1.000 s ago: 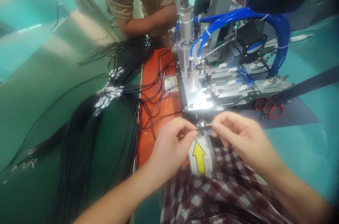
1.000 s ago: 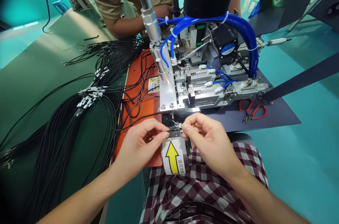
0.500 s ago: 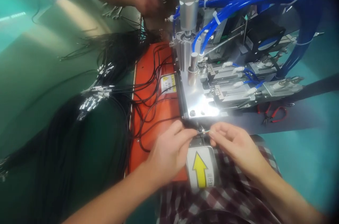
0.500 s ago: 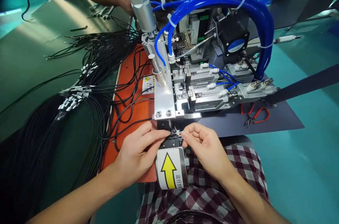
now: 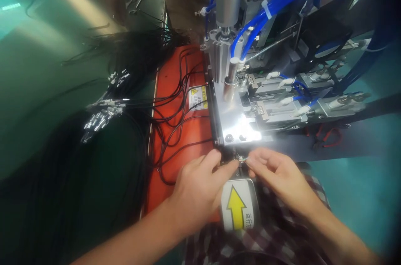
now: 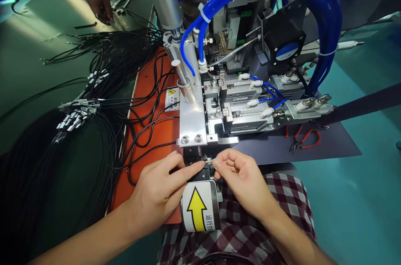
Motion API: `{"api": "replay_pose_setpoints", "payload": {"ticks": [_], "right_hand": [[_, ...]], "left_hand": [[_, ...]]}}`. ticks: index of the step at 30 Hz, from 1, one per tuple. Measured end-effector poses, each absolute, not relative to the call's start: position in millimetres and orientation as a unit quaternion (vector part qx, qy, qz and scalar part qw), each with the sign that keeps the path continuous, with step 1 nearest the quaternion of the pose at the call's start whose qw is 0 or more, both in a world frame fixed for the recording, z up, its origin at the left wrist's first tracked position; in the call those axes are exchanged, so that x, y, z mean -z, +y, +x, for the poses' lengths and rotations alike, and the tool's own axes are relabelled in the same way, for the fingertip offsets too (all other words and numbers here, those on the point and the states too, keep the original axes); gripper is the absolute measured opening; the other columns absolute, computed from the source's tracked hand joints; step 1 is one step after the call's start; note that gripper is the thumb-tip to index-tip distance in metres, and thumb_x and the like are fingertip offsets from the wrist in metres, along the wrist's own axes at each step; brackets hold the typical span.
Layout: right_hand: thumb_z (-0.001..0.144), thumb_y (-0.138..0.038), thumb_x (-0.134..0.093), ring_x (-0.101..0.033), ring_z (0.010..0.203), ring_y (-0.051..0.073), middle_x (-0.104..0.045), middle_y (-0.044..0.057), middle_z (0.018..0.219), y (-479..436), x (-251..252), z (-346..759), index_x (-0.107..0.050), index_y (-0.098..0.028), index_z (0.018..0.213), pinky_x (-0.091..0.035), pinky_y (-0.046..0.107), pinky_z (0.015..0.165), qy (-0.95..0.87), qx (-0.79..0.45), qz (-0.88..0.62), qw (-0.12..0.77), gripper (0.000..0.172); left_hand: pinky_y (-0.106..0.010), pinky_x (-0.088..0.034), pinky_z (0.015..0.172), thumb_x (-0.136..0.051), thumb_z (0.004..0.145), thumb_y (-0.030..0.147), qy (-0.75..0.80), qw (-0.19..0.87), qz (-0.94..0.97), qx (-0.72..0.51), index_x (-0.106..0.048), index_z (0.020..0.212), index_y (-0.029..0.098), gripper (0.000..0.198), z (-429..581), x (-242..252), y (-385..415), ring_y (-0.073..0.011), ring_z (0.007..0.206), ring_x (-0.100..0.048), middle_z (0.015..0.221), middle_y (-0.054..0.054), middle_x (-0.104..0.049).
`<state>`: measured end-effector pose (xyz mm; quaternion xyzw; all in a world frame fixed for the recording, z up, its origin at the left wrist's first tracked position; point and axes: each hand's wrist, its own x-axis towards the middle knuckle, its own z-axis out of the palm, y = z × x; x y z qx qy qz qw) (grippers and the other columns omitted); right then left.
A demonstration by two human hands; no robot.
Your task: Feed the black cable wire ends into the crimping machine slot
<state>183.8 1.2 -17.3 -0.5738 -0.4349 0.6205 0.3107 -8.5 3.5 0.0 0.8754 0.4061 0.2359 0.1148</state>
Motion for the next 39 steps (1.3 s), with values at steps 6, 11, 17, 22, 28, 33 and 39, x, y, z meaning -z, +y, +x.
{"api": "replay_pose_setpoints", "payload": {"ticks": [6,11,17,22,28,33,39], "right_hand": [[0.078,-0.041,-0.065,-0.044,0.051,0.008,-0.054,-0.003,0.056,3,12,184,-0.056,-0.016,0.068,-0.033,0.020,0.047,-0.440,-0.604,-0.594,0.297,0.028],[0.084,-0.042,-0.059,-0.040,0.044,0.007,-0.054,-0.004,0.060,-1,14,185,-0.055,-0.018,0.073,-0.030,0.020,0.041,-0.456,-0.597,-0.599,0.276,0.027],[0.091,-0.036,-0.052,-0.052,0.064,0.013,-0.059,0.001,0.073,-8,19,186,-0.056,-0.019,0.080,-0.040,0.023,0.054,-0.567,-0.479,-0.595,0.309,0.020],[0.085,-0.043,-0.059,-0.037,0.043,0.006,-0.054,-0.003,0.060,1,20,188,-0.055,-0.017,0.075,-0.032,0.021,0.042,-0.436,-0.648,-0.553,0.290,0.029],[0.080,-0.045,-0.066,-0.041,0.043,0.006,-0.057,-0.002,0.062,-2,26,187,-0.058,-0.017,0.077,-0.031,0.020,0.041,-0.407,-0.642,-0.557,0.334,0.029],[0.079,-0.039,-0.069,-0.043,0.043,0.006,-0.056,-0.004,0.059,-4,31,186,-0.059,-0.018,0.075,-0.032,0.019,0.040,-0.410,-0.629,-0.549,0.367,0.023],[0.077,-0.033,-0.070,-0.038,0.041,0.005,-0.053,-0.006,0.051,2,25,184,-0.058,-0.017,0.070,-0.030,0.019,0.043,-0.345,-0.680,-0.544,0.350,0.021]], "left_hand": [[-0.024,-0.037,0.047,-0.036,0.095,0.019,0.408,0.086,0.882,-0.219,-0.070,0.103,0.015,0.035,-7,-1,3,-0.0146,0.055,-0.049,0.067,-0.002,-0.048],[-0.025,-0.036,0.047,-0.036,0.095,0.021,0.411,0.074,0.886,-0.204,-0.070,0.103,0.015,0.035,-8,-2,2,-0.0153,0.054,-0.047,0.067,-0.002,-0.048],[-0.025,-0.036,0.048,-0.037,0.095,0.020,0.408,0.079,0.886,-0.205,-0.068,0.106,0.015,0.034,-8,0,2,-0.0152,0.056,-0.048,0.069,-0.002,-0.049],[-0.022,-0.035,0.048,-0.034,0.096,0.023,0.410,0.097,0.878,-0.225,-0.069,0.105,0.016,0.036,-8,0,2,-0.0133,0.056,-0.048,0.068,-0.001,-0.047],[-0.022,-0.038,0.049,-0.037,0.095,0.021,0.411,0.117,0.874,-0.232,-0.069,0.107,0.015,0.035,-9,0,2,-0.0132,0.058,-0.049,0.069,-0.002,-0.048],[-0.022,-0.038,0.050,-0.038,0.094,0.020,0.415,0.122,0.872,-0.230,-0.069,0.107,0.015,0.034,-9,2,2,-0.0133,0.058,-0.050,0.069,-0.002,-0.049],[-0.022,-0.039,0.049,-0.039,0.094,0.022,0.420,0.131,0.868,-0.232,-0.069,0.108,0.015,0.034,-8,1,1,-0.0137,0.059,-0.051,0.069,-0.002,-0.049]]}}
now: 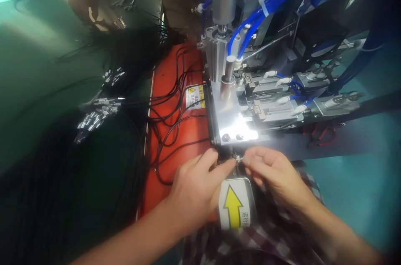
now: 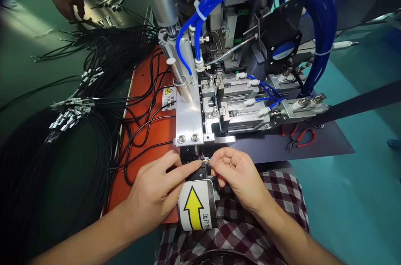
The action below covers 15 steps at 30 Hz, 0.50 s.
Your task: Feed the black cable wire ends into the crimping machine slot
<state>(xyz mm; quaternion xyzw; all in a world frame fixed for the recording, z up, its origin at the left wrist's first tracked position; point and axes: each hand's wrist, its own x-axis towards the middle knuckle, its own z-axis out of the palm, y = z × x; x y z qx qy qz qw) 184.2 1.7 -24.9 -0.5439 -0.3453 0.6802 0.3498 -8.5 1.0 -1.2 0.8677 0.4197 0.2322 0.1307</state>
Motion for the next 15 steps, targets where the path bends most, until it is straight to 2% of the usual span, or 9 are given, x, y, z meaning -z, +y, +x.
{"api": "replay_pose_setpoints", "payload": {"ticks": [5,9,15], "right_hand": [[0.076,-0.032,-0.069,-0.038,0.041,0.007,-0.046,-0.008,0.043,1.2,15.6,179.9,-0.057,-0.018,0.066,-0.030,0.021,0.044,-0.338,-0.659,-0.579,0.342,0.021],[0.076,-0.034,-0.068,-0.035,0.041,0.006,-0.045,-0.008,0.043,-0.3,14.8,177.6,-0.056,-0.017,0.063,-0.030,0.021,0.046,-0.303,-0.684,-0.567,0.344,0.024],[0.077,-0.041,-0.067,-0.040,0.046,0.009,-0.046,-0.006,0.047,-3.4,16.5,176.0,-0.051,-0.018,0.060,-0.033,0.023,0.050,-0.277,-0.723,-0.522,0.358,0.032]], "left_hand": [[-0.022,-0.040,0.049,-0.040,0.094,0.020,0.416,0.129,0.869,-0.236,-0.069,0.108,0.014,0.033,-8.4,1.6,1.6,-0.0137,0.059,-0.051,0.070,-0.003,-0.049],[-0.022,-0.040,0.049,-0.041,0.094,0.021,0.415,0.131,0.869,-0.235,-0.069,0.108,0.014,0.032,-8.1,2.5,2.0,-0.0134,0.059,-0.051,0.069,-0.002,-0.048],[-0.022,-0.039,0.049,-0.039,0.095,0.023,0.414,0.111,0.878,-0.212,-0.068,0.109,0.016,0.032,-7.8,0.6,2.4,-0.0130,0.058,-0.050,0.070,-0.002,-0.049]]}}
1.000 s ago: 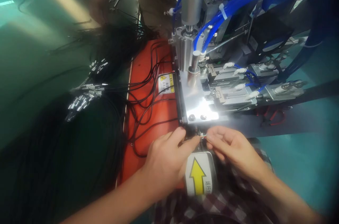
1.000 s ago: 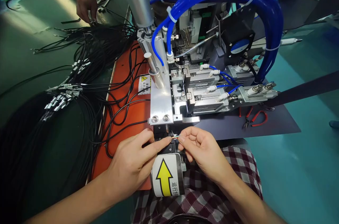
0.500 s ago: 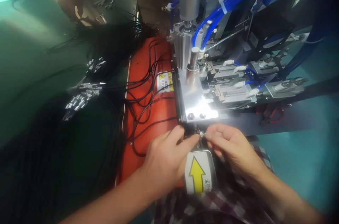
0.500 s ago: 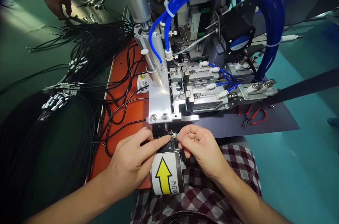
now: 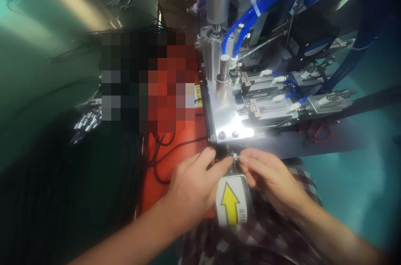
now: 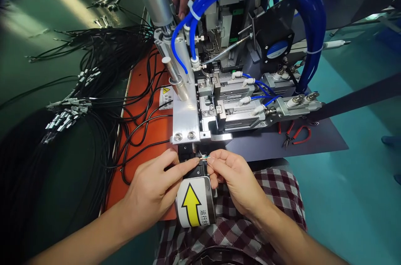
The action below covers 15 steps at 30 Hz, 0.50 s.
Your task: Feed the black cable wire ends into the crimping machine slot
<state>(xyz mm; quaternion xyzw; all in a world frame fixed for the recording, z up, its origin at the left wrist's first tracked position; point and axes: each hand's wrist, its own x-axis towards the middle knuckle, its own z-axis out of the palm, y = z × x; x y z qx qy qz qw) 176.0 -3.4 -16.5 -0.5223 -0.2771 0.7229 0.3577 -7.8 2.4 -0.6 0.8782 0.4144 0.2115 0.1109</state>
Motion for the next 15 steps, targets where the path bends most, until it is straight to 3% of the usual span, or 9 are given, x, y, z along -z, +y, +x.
{"api": "replay_pose_setpoints", "payload": {"ticks": [9,15], "right_hand": [[0.073,-0.032,-0.065,-0.044,0.040,0.009,-0.051,-0.007,0.042,5,6,179,-0.055,-0.019,0.067,-0.035,0.022,0.045,-0.376,-0.629,-0.609,0.305,0.018],[0.076,-0.039,-0.063,-0.044,0.041,0.009,-0.048,-0.007,0.040,7,16,182,-0.052,-0.019,0.061,-0.039,0.024,0.050,-0.357,-0.691,-0.545,0.315,0.027]], "left_hand": [[-0.028,-0.043,0.050,-0.044,0.090,0.018,0.402,0.060,0.903,-0.142,-0.066,0.112,0.015,0.031,-8,-2,1,-0.0176,0.058,-0.053,0.075,-0.004,-0.055],[-0.025,-0.038,0.046,-0.039,0.093,0.021,0.409,0.069,0.896,-0.160,-0.068,0.109,0.017,0.034,-7,-3,2,-0.0148,0.053,-0.049,0.069,-0.003,-0.052]]}}
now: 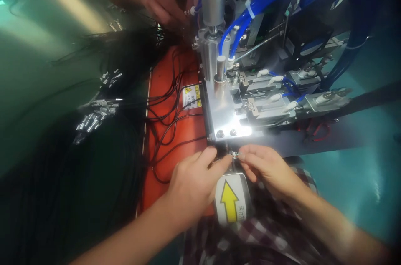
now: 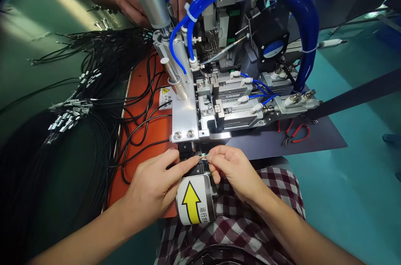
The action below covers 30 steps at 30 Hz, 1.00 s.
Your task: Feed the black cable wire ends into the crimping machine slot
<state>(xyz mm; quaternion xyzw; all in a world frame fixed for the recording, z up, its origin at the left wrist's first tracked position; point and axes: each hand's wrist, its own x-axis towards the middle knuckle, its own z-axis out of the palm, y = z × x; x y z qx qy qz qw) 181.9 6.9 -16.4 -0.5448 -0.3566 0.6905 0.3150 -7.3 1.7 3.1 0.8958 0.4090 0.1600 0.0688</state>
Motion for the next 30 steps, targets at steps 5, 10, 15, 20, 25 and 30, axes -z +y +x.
{"api": "replay_pose_setpoints", "payload": {"ticks": [5,10,15,20,25,30], "right_hand": [[0.075,-0.044,-0.065,-0.046,0.042,0.010,-0.052,-0.006,0.045,5,12,181,-0.055,-0.019,0.068,-0.037,0.024,0.048,-0.378,-0.646,-0.588,0.307,0.027],[0.077,-0.042,-0.066,-0.040,0.042,0.007,-0.046,-0.007,0.042,5,18,185,-0.052,-0.018,0.057,-0.033,0.022,0.048,-0.344,-0.709,-0.533,0.307,0.034],[0.079,-0.044,-0.066,-0.043,0.045,0.008,-0.052,-0.005,0.051,2,21,189,-0.059,-0.017,0.074,-0.038,0.022,0.049,-0.368,-0.693,-0.539,0.306,0.029],[0.076,-0.039,-0.067,-0.050,0.055,0.012,-0.057,0.000,0.066,-4,16,190,-0.063,-0.017,0.086,-0.043,0.024,0.050,-0.437,-0.570,-0.611,0.333,0.024],[0.080,-0.035,-0.063,-0.052,0.062,0.015,-0.060,0.003,0.070,-4,18,188,-0.063,-0.018,0.077,-0.042,0.024,0.051,-0.501,-0.502,-0.619,0.338,0.017],[0.083,-0.034,-0.060,-0.048,0.057,0.013,-0.056,0.001,0.066,-4,23,187,-0.062,-0.018,0.078,-0.041,0.023,0.049,-0.509,-0.504,-0.607,0.344,0.017]], "left_hand": [[-0.024,-0.037,0.047,-0.036,0.095,0.024,0.409,0.078,0.890,-0.183,-0.069,0.106,0.016,0.036,-7,-2,4,-0.0145,0.054,-0.050,0.069,-0.003,-0.051],[-0.022,-0.037,0.049,-0.036,0.095,0.022,0.416,0.096,0.885,-0.185,-0.068,0.108,0.018,0.035,-7,0,3,-0.0136,0.056,-0.049,0.069,-0.002,-0.050],[-0.021,-0.038,0.049,-0.038,0.093,0.018,0.416,0.124,0.874,-0.218,-0.068,0.107,0.016,0.033,-6,1,3,-0.0132,0.058,-0.050,0.069,-0.001,-0.049],[-0.022,-0.039,0.051,-0.041,0.091,0.013,0.417,0.147,0.869,-0.223,-0.068,0.108,0.015,0.032,-7,1,4,-0.0134,0.061,-0.051,0.071,-0.002,-0.051],[-0.023,-0.039,0.050,-0.041,0.090,0.014,0.419,0.146,0.868,-0.222,-0.068,0.108,0.015,0.032,-8,4,2,-0.0137,0.059,-0.050,0.071,-0.002,-0.050],[-0.023,-0.038,0.050,-0.042,0.089,0.013,0.420,0.149,0.867,-0.224,-0.068,0.109,0.015,0.032,-8,5,2,-0.0137,0.059,-0.050,0.070,-0.002,-0.049]]}}
